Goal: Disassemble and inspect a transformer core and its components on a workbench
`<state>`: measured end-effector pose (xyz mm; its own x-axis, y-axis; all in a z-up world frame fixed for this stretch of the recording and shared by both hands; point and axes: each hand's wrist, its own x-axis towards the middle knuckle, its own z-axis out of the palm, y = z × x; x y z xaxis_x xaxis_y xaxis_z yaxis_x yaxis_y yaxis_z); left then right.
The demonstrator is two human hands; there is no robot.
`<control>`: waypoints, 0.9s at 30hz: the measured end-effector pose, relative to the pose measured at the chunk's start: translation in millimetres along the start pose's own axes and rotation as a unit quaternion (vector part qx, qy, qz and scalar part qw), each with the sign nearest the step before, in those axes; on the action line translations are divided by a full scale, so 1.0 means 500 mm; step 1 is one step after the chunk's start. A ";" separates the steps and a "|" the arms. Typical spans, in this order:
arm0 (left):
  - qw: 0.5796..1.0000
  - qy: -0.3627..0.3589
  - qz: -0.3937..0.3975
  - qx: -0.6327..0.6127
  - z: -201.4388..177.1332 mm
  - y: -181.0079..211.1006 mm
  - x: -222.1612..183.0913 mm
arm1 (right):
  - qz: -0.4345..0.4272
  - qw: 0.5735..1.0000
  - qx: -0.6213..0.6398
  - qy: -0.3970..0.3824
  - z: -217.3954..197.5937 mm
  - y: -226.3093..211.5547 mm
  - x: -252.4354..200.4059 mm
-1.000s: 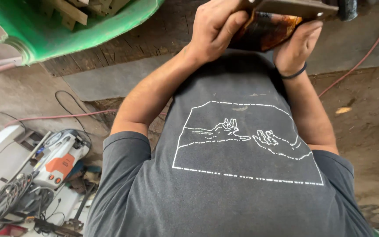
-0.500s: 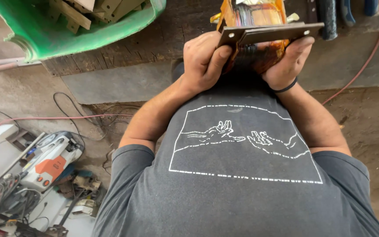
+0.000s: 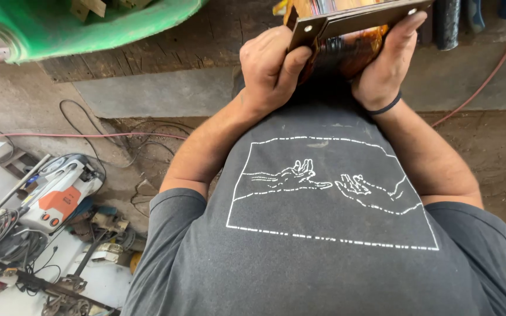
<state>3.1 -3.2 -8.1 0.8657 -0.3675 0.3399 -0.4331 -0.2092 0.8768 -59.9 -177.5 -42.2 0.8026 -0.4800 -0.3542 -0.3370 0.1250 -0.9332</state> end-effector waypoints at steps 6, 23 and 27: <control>0.993 -0.011 0.106 0.054 -0.007 -0.009 0.003 | 0.010 0.975 0.198 -0.098 0.013 -0.021 0.005; 1.000 0.000 0.007 0.026 0.008 -0.032 -0.005 | -0.173 0.977 -0.127 -0.012 -0.061 0.092 0.002; 0.997 -0.007 -0.072 0.008 0.009 -0.033 0.004 | -0.254 0.956 -0.143 0.023 -0.042 0.054 0.004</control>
<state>10.6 -4.7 -23.6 0.9158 -0.3445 0.2065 -0.3087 -0.2747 0.9106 -77.8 -193.6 -66.9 0.8787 -0.4535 0.1491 -0.0358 -0.3740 -0.9267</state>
